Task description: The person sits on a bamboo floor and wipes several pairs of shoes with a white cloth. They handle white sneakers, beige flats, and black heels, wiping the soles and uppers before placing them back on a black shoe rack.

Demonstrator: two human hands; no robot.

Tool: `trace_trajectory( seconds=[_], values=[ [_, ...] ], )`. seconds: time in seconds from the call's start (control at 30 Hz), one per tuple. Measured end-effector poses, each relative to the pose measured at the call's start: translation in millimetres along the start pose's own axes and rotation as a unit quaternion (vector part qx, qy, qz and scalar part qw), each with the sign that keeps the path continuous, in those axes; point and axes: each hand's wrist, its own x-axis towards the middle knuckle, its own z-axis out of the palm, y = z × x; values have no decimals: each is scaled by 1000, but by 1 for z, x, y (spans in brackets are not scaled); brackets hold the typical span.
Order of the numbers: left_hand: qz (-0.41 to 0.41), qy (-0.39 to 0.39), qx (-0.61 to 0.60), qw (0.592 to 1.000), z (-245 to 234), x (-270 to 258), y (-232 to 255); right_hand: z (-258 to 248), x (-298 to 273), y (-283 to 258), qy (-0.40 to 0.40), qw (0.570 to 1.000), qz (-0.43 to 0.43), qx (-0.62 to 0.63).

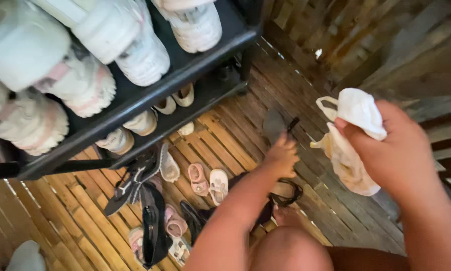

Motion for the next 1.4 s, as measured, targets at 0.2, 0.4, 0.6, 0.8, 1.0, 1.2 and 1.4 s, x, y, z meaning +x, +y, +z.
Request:
trace_trajectory(
  seconds=[0.2, 0.4, 0.6, 0.8, 1.0, 1.2, 1.4],
  values=[
    [-269, 42, -233, 933, 58, -67, -47, 14, 5, -10, -15, 999, -37, 18],
    [-491, 45, -447, 746, 65, -47, -28, 10, 3, -4, -27, 999, -1, 31],
    [-547, 140, -448, 693, 67, -49, 10, 2, 5, 4, -13, 999, 30, 28],
    [-543, 114, -736, 388, 103, -64, 7, 11, 11, 9, 14, 998, 16, 60],
    [-456, 174, -701, 521, 134, -49, 2, 20, 11, 20, 34, 991, 9, 129],
    [-379, 254, -697, 553, 72, -112, -18, 31, 22, 28, 68, 964, 21, 255],
    [-378, 341, -497, 703, -87, -217, -30, 72, 23, -2, 48, 989, 17, 136]
  ],
)
